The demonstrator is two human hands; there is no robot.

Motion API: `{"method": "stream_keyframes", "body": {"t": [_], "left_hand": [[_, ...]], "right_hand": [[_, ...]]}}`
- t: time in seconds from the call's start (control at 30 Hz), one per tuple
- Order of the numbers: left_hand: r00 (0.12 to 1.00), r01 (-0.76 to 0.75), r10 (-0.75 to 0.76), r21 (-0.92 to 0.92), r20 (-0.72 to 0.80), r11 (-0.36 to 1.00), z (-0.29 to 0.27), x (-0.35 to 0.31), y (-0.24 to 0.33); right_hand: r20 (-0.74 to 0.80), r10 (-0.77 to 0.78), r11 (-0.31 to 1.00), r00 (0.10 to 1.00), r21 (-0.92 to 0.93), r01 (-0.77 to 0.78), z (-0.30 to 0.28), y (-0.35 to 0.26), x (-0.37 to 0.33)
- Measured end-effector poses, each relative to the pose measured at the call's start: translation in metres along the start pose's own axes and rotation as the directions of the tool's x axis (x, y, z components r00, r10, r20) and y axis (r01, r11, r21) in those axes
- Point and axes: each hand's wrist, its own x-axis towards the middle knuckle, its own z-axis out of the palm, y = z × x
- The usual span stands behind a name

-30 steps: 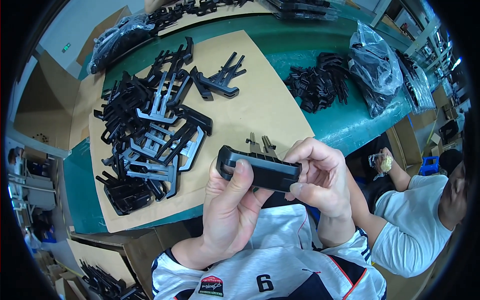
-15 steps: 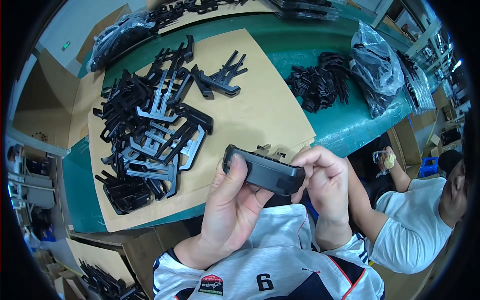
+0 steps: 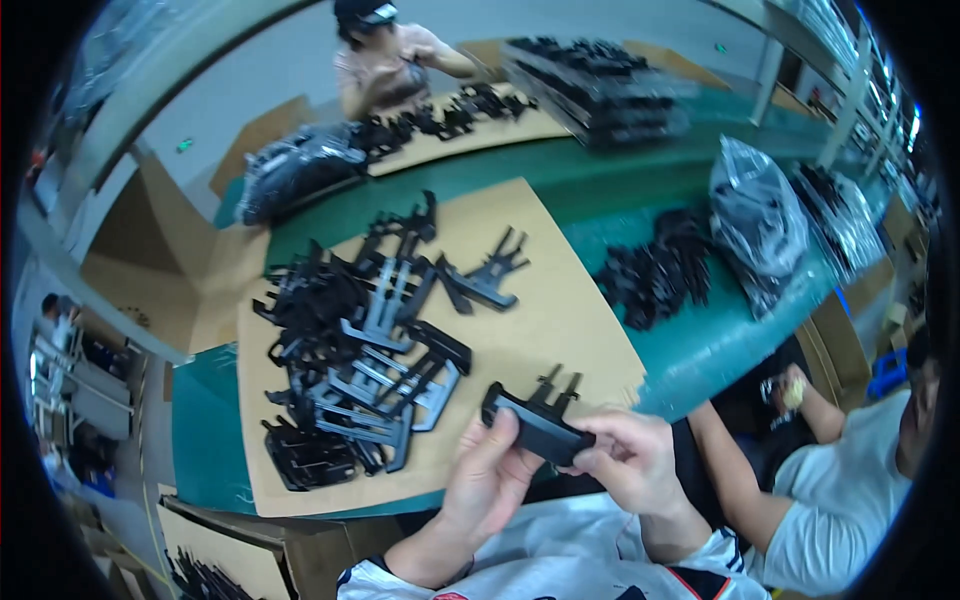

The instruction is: Assembling small white components onto black plastic bracket-like parts and sorting them on the workbench.

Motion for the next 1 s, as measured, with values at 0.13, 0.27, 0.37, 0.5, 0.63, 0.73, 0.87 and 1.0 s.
{"method": "stream_keyframes", "body": {"t": [0.13,0.27,0.37,0.5,0.63,0.73,0.87,1.0], "left_hand": [[0.997,-0.015,0.031,0.205,-0.072,0.979,0.004,0.001,-0.004],[0.989,-0.111,0.142,0.437,-0.039,0.893,0.015,-0.007,-0.009],[0.966,-0.23,0.26,0.497,0.011,0.837,0.009,-0.001,-0.002],[0.916,-0.325,0.399,0.514,-0.036,0.794,0.002,0.003,0.009],[0.855,-0.418,0.489,0.788,0.172,0.452,-0.021,-0.008,0.019],[0.883,-0.387,0.428,0.816,0.193,0.43,-0.031,-0.021,0.019],[0.907,-0.377,0.316,0.871,0.278,0.315,-0.031,-0.031,0.025],[0.9,-0.423,0.123,0.906,0.419,0.011,-0.01,-0.025,0.03]], "right_hand": [[0.136,-0.386,0.843,0.912,-0.349,0.409,0.007,0.003,0.008],[0.139,-0.553,0.644,0.822,-0.554,0.527,0.013,0.025,-0.005],[0.076,-0.599,0.661,0.797,-0.514,0.546,0.011,0.031,-0.001],[-0.08,-0.483,0.845,0.872,-0.303,0.44,-0.022,0.033,-0.011],[-0.355,-0.043,0.902,0.934,0.388,0.189,-0.011,0.016,-0.022],[-0.287,0.003,0.889,0.958,0.44,0.129,-0.012,0.015,-0.02],[-0.22,0.052,0.877,0.974,0.477,0.061,-0.013,0.016,-0.018],[-0.195,0.082,0.88,0.977,0.475,0.021,-0.011,0.019,-0.015]]}}
